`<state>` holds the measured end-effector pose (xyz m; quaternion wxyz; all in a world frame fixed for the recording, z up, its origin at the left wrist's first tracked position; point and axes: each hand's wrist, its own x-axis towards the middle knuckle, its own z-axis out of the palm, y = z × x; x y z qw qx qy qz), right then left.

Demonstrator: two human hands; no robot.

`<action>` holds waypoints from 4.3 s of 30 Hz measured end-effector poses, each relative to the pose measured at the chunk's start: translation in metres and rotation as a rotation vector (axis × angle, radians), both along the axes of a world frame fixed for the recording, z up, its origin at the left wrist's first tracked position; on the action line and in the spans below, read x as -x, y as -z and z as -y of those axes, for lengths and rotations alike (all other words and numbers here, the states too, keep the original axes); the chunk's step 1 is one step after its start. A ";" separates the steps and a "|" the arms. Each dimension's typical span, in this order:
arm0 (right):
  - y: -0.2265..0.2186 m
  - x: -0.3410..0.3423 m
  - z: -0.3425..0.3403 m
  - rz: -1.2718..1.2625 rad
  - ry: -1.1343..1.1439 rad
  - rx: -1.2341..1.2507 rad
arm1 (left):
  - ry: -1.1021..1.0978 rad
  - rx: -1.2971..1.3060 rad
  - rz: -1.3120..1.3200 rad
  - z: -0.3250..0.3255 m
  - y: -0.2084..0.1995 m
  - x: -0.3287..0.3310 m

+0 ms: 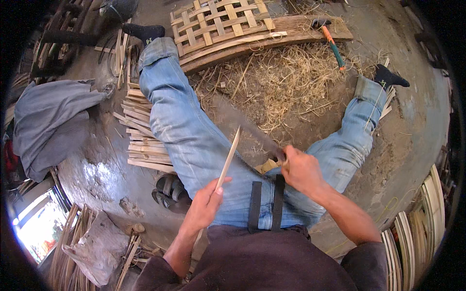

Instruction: The person sits on the floor and uses a knife to shave and shape a thin wooden stick, repeatedly scraping along its length. The person occasionally pauses to inspect the stick and then resumes shaving. Finished sticks are placed on a pile to the left.

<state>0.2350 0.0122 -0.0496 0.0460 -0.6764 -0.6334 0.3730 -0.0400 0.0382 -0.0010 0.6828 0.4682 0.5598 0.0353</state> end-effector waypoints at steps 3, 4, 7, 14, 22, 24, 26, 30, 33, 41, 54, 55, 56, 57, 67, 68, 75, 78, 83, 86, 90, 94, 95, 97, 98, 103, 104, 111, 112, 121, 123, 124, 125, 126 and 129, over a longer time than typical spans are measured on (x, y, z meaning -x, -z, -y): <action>-0.013 -0.001 0.003 -0.082 -0.167 -0.078 | -0.027 0.041 0.037 0.000 -0.002 0.000; -0.005 -0.003 0.000 -0.038 -0.084 -0.043 | -0.055 0.069 0.047 0.000 -0.004 -0.002; 0.009 -0.011 -0.011 0.003 0.059 0.000 | -0.079 0.107 0.080 0.001 -0.001 -0.005; 0.003 -0.009 0.001 -0.060 0.076 -0.062 | -0.127 0.257 0.162 0.005 0.006 0.003; 0.010 -0.012 -0.004 -0.023 0.090 -0.135 | -0.153 0.333 0.229 0.000 0.006 0.003; 0.004 -0.013 0.006 -0.029 -0.054 -0.168 | -0.172 0.354 0.203 0.001 0.005 -0.006; 0.016 -0.014 0.004 -0.064 0.143 -0.062 | -0.188 0.369 0.171 -0.003 0.010 -0.010; 0.030 0.005 0.003 -0.295 0.631 0.054 | -0.521 0.212 0.373 -0.018 0.032 -0.033; 0.003 0.050 0.010 -0.916 0.932 0.293 | -0.686 0.044 0.493 -0.047 0.058 -0.097; -0.008 -0.043 0.025 -0.652 1.285 -0.100 | -0.191 -0.718 0.261 -0.113 0.081 -0.122; 0.056 -0.350 0.076 0.402 1.367 -0.038 | 0.028 -0.901 -0.123 -0.158 0.120 -0.028; 0.060 -0.332 0.069 0.306 1.424 -0.107 | -0.019 -0.914 -0.086 -0.158 0.118 -0.032; 0.063 -0.319 0.064 0.080 1.435 -0.169 | -0.017 -0.892 -0.084 -0.157 0.118 -0.034; 0.066 -0.306 0.062 -0.145 1.441 -0.225 | -0.009 -0.869 -0.081 -0.157 0.117 -0.037; 0.047 -0.202 -0.023 -0.341 0.928 -0.013 | -0.336 -1.023 -0.195 -0.193 0.125 0.036; 0.052 -0.196 -0.026 -0.326 0.926 -0.016 | -0.381 -1.018 -0.236 -0.205 0.133 0.074; 0.136 -0.266 0.014 -0.589 1.227 -0.004 | 0.024 -1.110 -0.900 -0.209 0.197 0.235; 0.130 -0.267 0.014 -0.556 1.175 0.012 | -0.171 -1.012 -0.909 -0.188 0.205 0.235; 0.140 -0.275 0.009 -0.530 1.061 0.066 | -0.408 -0.788 -1.023 -0.198 0.199 0.208; 0.145 -0.279 0.009 -0.530 1.089 0.058 | -0.357 -0.507 -1.152 -0.223 0.194 0.169; 0.143 -0.280 0.010 -0.528 1.046 0.051 | -0.272 -0.418 -1.184 -0.229 0.227 0.171; 0.140 -0.269 0.004 -0.565 1.063 0.067 | -0.312 -0.490 -1.028 -0.217 0.243 0.204; 0.138 -0.267 0.004 -0.575 1.075 0.068 | -0.305 -0.488 -1.006 -0.210 0.243 0.209; 0.137 -0.260 0.001 -0.582 1.070 0.093 | -0.292 -0.482 -0.967 -0.195 0.243 0.219; 0.132 -0.263 0.001 -0.560 1.063 0.103 | -0.341 -0.491 -0.964 -0.195 0.240 0.204; 0.130 -0.261 -0.002 -0.516 0.999 0.118 | -0.371 -0.583 -1.050 -0.198 0.245 0.197; 0.133 -0.259 -0.002 -0.511 0.977 0.128 | -0.335 -0.587 -1.093 -0.197 0.249 0.199; 0.121 -0.247 -0.006 -0.527 1.047 0.092 | -0.439 -0.387 -0.622 -0.196 0.250 0.229; 0.126 -0.245 -0.008 -0.538 1.018 0.114 | -0.560 -0.361 -0.494 -0.186 0.257 0.242; 0.116 -0.249 -0.006 -0.517 1.087 0.114 | -1.378 -0.525 -0.235 -0.137 0.246 0.183; 0.104 -0.236 -0.010 -0.523 1.168 0.098 | -1.486 -0.470 -0.098 -0.139 0.223 0.172; 0.103 -0.238 -0.010 -0.509 1.128 0.103 | -1.536 -0.443 -0.022 -0.142 0.207 0.166; 0.103 -0.241 -0.009 -0.500 1.087 0.112 | -1.440 -0.442 0.045 -0.143 0.187 0.162; 0.104 -0.242 -0.008 -0.491 1.045 0.119 | -1.343 -0.443 0.110 -0.144 0.163 0.158; 0.103 -0.223 -0.013 0.039 0.840 -0.033 | -1.044 -0.319 0.395 -0.140 0.096 0.149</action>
